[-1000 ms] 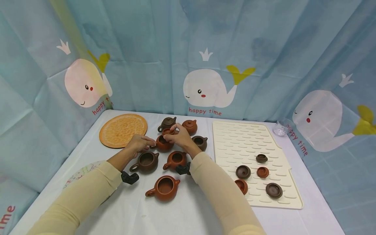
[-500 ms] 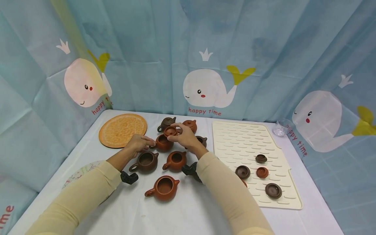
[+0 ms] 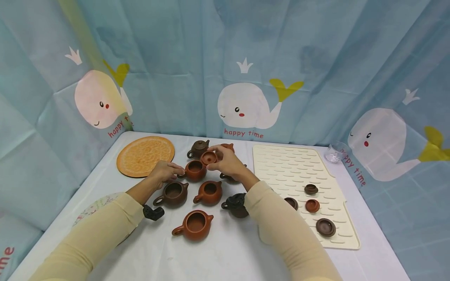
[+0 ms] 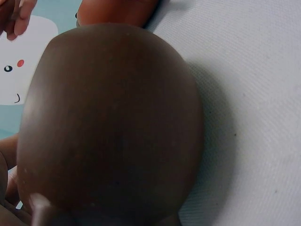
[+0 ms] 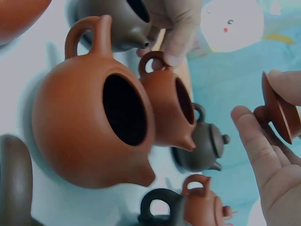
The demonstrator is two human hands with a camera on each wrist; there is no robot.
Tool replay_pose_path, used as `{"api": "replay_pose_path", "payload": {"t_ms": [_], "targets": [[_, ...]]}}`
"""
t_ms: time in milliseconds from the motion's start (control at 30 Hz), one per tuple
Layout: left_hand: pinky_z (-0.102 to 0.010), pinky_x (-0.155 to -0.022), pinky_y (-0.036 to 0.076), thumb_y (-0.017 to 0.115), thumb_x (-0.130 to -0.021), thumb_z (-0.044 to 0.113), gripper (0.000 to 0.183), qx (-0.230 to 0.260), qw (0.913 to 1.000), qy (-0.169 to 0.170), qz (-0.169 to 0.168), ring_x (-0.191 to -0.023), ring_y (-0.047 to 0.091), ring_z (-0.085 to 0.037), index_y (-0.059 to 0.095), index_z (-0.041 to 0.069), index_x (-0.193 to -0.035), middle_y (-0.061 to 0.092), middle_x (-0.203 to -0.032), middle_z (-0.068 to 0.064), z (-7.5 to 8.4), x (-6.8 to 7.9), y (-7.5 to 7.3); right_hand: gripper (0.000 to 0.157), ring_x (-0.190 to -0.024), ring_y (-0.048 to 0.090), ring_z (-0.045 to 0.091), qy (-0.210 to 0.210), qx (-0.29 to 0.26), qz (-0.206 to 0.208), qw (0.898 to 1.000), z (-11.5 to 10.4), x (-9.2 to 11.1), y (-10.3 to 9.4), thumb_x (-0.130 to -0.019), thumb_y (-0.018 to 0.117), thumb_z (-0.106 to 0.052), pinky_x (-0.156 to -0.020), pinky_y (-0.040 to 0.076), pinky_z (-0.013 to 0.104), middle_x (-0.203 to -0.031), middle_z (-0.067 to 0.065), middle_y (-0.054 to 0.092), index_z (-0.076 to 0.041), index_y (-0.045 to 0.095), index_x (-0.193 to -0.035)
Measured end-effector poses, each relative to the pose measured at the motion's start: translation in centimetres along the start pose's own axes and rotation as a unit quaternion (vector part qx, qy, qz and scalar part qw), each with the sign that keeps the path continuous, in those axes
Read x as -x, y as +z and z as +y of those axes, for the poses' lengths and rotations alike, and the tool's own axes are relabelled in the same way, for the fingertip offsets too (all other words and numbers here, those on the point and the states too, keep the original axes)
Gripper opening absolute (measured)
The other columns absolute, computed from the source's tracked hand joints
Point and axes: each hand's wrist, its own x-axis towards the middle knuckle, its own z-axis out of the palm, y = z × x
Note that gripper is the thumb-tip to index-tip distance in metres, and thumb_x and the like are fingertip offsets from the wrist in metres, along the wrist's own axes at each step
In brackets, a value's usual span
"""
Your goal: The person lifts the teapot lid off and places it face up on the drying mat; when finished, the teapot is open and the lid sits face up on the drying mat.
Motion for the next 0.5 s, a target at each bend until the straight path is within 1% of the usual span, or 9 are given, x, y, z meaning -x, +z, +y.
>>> {"api": "replay_pose_path", "payload": {"t_ms": [133,333,500], "targets": [[-0.038,-0.076,0.043,0.077,-0.083,0.017,0.015,-0.002,1.0000,0.000,0.000,-0.096,0.054,-0.029,0.076,0.009,-0.096,0.065,-0.104,-0.009,0.0,0.0,0.1,0.053,-0.107,0.057,0.025,0.004,0.008,-0.002,1.000,-0.7,0.9,-1.1,-0.081,0.073,0.004,-0.085,0.047,0.036,-0.119,0.010,0.061,-0.007,0.054,-0.129],[-0.037,-0.074,0.043,0.077,-0.083,0.016,0.016,-0.005,1.0000,-0.002,0.000,-0.094,0.054,-0.029,0.076,0.008,-0.096,0.065,-0.102,-0.009,0.0,-0.1,0.1,0.051,-0.112,0.054,0.025,0.029,0.027,-0.004,0.999,-1.4,2.5,-2.9,-0.083,0.073,-0.001,-0.082,0.049,0.039,-0.126,0.010,0.057,-0.013,0.055,-0.129],[-0.038,-0.075,0.043,0.077,-0.083,0.016,0.014,-0.006,1.0000,-0.002,0.000,-0.096,0.054,-0.029,0.076,0.009,-0.096,0.065,-0.102,-0.009,0.1,0.0,0.1,0.053,-0.113,0.054,0.028,0.028,0.032,-0.002,0.999,-1.7,3.8,-4.1,-0.083,0.073,0.001,-0.083,0.049,0.041,-0.125,0.014,0.056,-0.011,0.055,-0.131]]}}
